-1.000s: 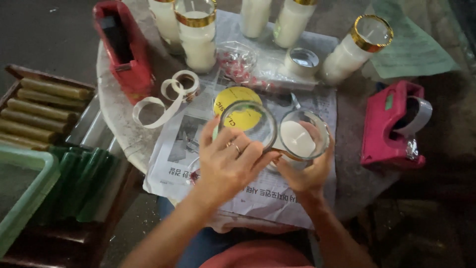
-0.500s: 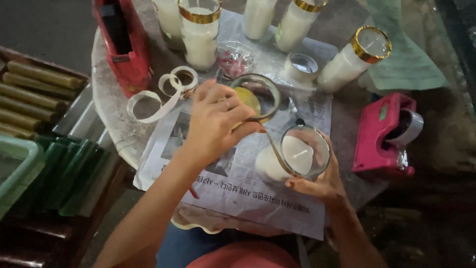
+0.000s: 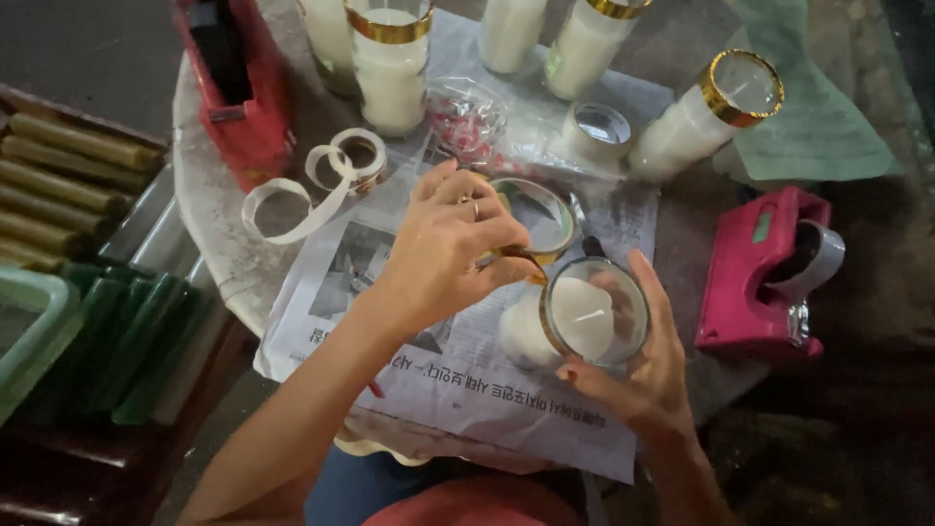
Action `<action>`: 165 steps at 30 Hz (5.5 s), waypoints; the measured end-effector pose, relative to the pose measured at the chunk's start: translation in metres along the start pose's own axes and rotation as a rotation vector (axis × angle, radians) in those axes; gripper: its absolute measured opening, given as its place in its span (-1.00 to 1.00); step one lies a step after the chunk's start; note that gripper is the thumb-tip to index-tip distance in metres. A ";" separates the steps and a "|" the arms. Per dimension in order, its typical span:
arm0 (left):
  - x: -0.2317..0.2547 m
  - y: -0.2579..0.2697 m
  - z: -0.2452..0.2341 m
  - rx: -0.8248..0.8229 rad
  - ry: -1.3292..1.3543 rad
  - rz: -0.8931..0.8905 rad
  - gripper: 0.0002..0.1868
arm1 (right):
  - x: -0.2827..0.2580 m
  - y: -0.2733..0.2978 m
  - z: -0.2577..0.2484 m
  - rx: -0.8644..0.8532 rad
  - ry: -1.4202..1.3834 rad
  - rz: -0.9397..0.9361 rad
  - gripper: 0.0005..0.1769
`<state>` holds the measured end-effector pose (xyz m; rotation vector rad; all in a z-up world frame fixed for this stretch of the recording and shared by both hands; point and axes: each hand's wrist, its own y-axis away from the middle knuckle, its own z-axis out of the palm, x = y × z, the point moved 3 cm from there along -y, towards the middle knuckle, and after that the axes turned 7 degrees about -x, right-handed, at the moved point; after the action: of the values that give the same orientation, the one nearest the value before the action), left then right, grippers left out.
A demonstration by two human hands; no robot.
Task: Applying adhesive labels and decorative gold tape to glass candle jars on a workshop table.
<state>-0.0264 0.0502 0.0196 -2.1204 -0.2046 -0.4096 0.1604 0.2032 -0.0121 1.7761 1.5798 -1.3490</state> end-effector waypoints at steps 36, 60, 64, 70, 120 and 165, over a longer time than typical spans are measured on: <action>-0.001 0.013 -0.064 -0.173 -0.342 0.153 -0.70 | 0.010 -0.007 0.019 0.108 -0.139 -0.190 0.20; -0.005 0.007 -0.006 -0.006 -0.048 0.071 -0.68 | 0.054 -0.019 -0.015 -0.087 -0.076 -0.141 0.54; 0.040 0.022 -0.012 0.019 -0.109 0.071 -0.66 | 0.046 -0.052 -0.029 -0.396 -0.456 -0.036 0.36; 0.080 0.019 -0.025 0.006 -0.302 -0.032 -0.63 | 0.031 -0.042 -0.020 -0.623 -0.463 -0.002 0.35; 0.045 0.010 -0.019 -0.378 -0.141 -0.123 -0.72 | 0.063 -0.055 -0.042 -0.613 -0.697 0.200 0.24; -0.001 -0.018 -0.003 -0.388 0.009 -0.055 -0.82 | 0.034 -0.001 -0.023 -0.221 0.009 0.037 0.57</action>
<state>-0.0337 0.0575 0.0353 -2.4965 -0.1900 -0.5240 0.1647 0.2399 -0.0298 1.6714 1.6232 -1.1033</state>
